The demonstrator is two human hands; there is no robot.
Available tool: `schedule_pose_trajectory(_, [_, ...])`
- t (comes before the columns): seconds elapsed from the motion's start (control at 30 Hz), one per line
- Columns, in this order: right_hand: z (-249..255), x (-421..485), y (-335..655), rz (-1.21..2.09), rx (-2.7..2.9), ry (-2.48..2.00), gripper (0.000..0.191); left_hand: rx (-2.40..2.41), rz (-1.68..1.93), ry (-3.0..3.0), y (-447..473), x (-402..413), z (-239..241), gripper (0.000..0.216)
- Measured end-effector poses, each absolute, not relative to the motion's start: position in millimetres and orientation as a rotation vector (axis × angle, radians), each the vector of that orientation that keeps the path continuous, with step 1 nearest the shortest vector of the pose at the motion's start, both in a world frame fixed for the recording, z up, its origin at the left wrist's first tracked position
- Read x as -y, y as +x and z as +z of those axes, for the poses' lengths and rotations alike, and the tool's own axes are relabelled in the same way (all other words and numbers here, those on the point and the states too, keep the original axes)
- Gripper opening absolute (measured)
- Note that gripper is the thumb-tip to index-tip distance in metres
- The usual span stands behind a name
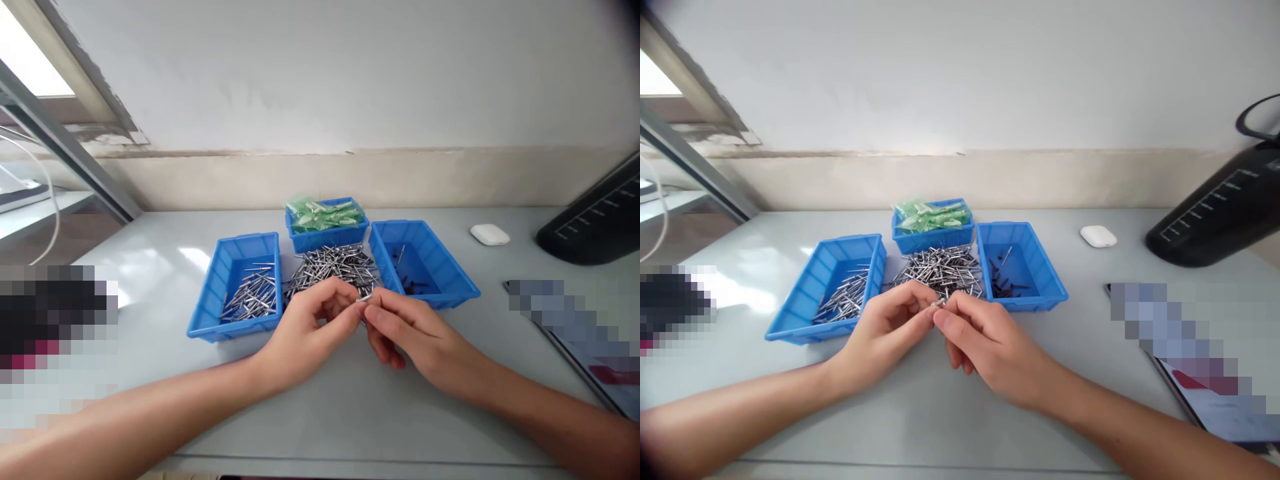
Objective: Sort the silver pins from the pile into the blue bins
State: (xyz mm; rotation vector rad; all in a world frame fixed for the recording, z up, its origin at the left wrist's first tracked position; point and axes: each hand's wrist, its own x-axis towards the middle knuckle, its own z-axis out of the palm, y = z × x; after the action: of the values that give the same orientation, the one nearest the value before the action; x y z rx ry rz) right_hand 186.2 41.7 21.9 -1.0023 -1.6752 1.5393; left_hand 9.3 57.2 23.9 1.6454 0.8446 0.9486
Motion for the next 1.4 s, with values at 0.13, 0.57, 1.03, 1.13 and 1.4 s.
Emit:
schedule_pose_trajectory(0.13, [19, -45, 185, 1.481, 1.710, -1.027, 0.041, -0.863, 0.928, 1.679, 9, -59, 20, 0.013])
schedule_pose_trajectory(0.57, [24, -48, 186, 1.372, 1.776, -0.999, 0.044, -0.872, 0.817, 1.705, 8, -61, 20, 0.023])
schedule_pose_trajectory(1.03, [22, -42, 183, 1.270, 1.821, -1.041, 0.044, -0.849, 0.844, 1.747, 9, -60, 21, 0.022])
schedule_pose_trajectory(1.13, [22, -41, 183, 1.267, 1.812, -1.076, 0.046, -0.847, 0.838, 1.762, 8, -61, 20, 0.023])
schedule_pose_trajectory(1.4, [24, -38, 185, 1.133, 1.819, -1.154, 0.035, -0.906, 0.875, 1.827, 7, -60, 21, 0.024])
